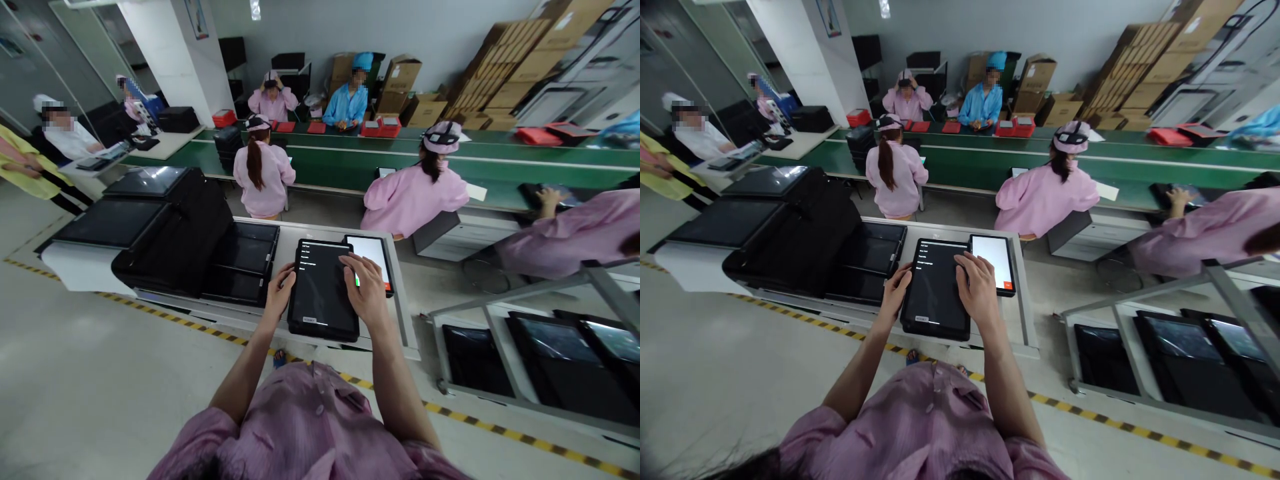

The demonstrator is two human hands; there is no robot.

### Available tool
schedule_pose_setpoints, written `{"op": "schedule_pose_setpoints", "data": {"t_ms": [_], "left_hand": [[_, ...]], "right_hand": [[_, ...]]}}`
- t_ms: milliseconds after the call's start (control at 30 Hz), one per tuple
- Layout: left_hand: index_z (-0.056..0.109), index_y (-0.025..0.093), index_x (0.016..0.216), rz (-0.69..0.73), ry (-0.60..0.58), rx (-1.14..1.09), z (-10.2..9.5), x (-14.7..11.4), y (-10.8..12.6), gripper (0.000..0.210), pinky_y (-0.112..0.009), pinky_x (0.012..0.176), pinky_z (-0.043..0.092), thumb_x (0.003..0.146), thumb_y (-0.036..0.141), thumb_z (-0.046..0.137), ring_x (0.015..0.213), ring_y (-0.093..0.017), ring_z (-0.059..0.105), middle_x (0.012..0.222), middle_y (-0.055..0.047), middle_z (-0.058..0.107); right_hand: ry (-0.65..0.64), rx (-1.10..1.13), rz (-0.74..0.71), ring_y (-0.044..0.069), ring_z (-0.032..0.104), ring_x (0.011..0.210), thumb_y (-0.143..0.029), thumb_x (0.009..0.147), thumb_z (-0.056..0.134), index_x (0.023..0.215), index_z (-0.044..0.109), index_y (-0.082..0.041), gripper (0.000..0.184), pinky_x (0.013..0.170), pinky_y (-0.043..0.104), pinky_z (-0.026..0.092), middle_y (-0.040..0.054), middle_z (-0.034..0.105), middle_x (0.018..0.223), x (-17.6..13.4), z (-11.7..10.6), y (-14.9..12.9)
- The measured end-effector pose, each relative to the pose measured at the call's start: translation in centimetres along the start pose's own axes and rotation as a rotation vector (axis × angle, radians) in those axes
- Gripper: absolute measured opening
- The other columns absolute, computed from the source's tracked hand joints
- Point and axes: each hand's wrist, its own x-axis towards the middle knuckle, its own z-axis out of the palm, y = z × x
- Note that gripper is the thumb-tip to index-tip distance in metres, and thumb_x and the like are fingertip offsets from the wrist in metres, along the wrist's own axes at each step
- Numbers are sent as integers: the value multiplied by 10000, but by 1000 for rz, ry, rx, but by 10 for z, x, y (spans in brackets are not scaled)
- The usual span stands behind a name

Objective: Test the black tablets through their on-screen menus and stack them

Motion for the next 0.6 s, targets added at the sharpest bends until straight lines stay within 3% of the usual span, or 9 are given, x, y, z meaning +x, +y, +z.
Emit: {"op": "schedule_pose_setpoints", "data": {"t_ms": [233, 400, 600], "left_hand": [[853, 221, 1063, 16, -10, 6, 0, -2, 1, 387, -458, 1180, 517, 938, 568, 736, 1369, -323, 672, 1458, -115, 733], [847, 213, 1042, 18, 8, 1, 1, -1, 1, 398, -470, 1197, 502, 913, 578, 756, 1371, -329, 671, 1428, -121, 751], [841, 218, 1009, 23, 24, 3, 2, -2, 2, 383, -464, 1194, 504, 907, 579, 763, 1356, -326, 681, 1402, -117, 764]], "right_hand": [[214, 39, 197, 309, 700, 1283, -409, 1147, 414, 1431, 647, -253, 399, 1071, 537, 576, 146, 753, 1361, -27, -4, 0], [228, 77, 254, 274, 739, 1171, -359, 1148, 397, 1458, 614, -239, 397, 1017, 499, 601, 150, 747, 1305, -37, 8, 9], [226, 48, 222, 279, 711, 1258, -309, 1132, 385, 1428, 639, -241, 396, 1081, 521, 587, 142, 743, 1360, -40, 12, 15]]}}
